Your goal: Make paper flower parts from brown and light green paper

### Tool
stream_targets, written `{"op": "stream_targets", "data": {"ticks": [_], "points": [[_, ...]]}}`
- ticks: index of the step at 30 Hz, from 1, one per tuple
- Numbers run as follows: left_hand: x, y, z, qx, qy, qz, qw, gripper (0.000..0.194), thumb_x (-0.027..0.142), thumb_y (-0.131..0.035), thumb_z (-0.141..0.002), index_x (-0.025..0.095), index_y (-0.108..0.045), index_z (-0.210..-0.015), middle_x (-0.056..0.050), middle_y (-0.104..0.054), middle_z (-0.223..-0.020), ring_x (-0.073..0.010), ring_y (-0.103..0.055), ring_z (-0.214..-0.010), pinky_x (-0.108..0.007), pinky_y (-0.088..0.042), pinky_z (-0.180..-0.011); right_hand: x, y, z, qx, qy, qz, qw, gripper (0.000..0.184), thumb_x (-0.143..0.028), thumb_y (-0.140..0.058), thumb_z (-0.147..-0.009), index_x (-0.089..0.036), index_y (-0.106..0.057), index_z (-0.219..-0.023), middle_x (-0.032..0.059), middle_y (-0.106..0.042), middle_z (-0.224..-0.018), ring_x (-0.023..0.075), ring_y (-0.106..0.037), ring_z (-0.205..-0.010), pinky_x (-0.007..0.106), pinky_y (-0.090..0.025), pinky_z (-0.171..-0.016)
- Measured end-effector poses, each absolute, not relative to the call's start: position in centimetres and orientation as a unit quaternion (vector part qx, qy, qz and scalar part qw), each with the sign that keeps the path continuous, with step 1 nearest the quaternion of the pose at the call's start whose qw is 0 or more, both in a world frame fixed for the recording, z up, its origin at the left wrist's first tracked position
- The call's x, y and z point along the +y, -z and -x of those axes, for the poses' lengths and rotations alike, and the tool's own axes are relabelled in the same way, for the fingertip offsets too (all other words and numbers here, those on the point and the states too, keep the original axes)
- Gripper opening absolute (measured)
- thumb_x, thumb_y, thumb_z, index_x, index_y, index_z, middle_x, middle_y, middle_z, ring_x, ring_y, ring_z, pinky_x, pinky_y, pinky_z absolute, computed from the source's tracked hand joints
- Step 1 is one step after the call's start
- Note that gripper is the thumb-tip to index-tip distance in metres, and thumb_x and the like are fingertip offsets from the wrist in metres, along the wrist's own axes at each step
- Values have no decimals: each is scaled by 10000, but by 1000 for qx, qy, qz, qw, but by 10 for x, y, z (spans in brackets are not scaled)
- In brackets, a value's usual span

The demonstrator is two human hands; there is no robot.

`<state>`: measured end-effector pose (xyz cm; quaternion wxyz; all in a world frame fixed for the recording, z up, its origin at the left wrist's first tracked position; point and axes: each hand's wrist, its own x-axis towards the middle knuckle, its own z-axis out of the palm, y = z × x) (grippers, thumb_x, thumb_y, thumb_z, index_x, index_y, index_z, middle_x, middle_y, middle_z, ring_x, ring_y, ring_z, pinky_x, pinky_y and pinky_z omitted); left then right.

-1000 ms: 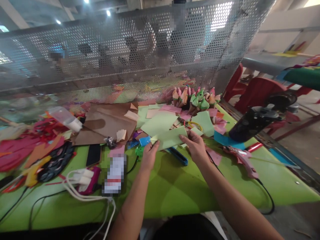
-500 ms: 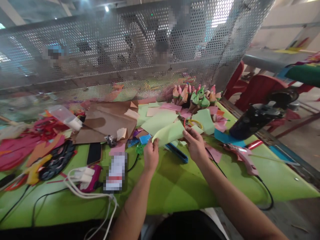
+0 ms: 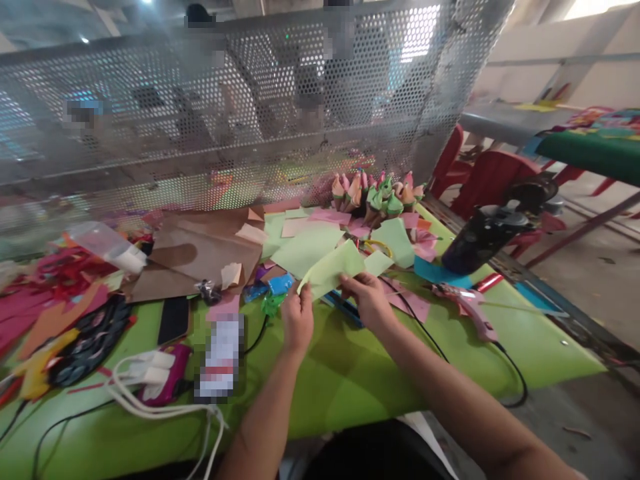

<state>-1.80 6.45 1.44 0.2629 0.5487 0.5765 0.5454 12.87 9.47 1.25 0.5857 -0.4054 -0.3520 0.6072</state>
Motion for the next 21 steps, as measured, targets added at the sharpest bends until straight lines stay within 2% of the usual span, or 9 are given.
{"op": "stream_targets", "data": {"ticks": [3,6,11,14,17,19,21], "points": [[65,-20,20,579,-547,-534,283,456,636,-538,-898,214,-676,-796,-11,-589,-567,-167,-509,-538,-280,-406,-560,103,-19,-143,-352,-572,397,625,392,-497,-838,-608,-212,-570,-603,-35,-552,-510,102,-457,-466,258,-365,-487],[66,-26,23,581,-547,-517,308,488,683,-567,-852,220,-613,-702,32,-464,-481,-138,-426,-461,-270,-337,-474,108,-28,-155,-373,-557,396,628,377,-484,-840,-602,-214,-582,-654,-54,-526,-519,93,-452,-463,246,-354,-474],[56,-32,30,586,-507,-515,367,447,630,-633,-814,211,-579,-665,33,-512,-493,-133,-485,-462,-252,-359,-469,95,-39,-181,-447,-568,420,548,387,-399,-875,-543,-201,-604,-737,-44,-579,-608,97,-494,-494,240,-387,-470],[35,-25,34,585,-475,-521,400,345,542,-652,-823,201,-638,-770,24,-576,-546,-144,-526,-457,-249,-385,-452,69,-31,-194,-500,-566,431,494,353,-366,-831,-610,-197,-624,-841,-41,-589,-623,110,-505,-514,242,-382,-472],[6,-12,38,595,-451,-549,376,261,440,-634,-862,208,-682,-973,17,-624,-621,-155,-567,-479,-249,-413,-473,35,-13,-200,-558,-549,436,445,492,-301,-748,-688,-209,-625,-1155,-73,-537,-604,123,-477,-516,252,-363,-488],[-13,-5,40,634,-399,-585,310,366,381,-617,-890,203,-650,-1208,24,-612,-605,-171,-583,-501,-259,-431,-526,13,-1,-200,-605,-511,455,407,614,-248,-684,-728,-237,-566,-1331,-90,-474,-586,130,-455,-524,264,-357,-523],[-29,-1,40,679,-323,-620,223,518,332,-631,-892,176,-557,-1380,14,-618,-618,-200,-618,-565,-280,-458,-604,-2,8,-200,-653,-456,484,363,655,-202,-632,-743,-263,-550,-1390,-85,-447,-594,137,-456,-540,276,-362,-570]]}}
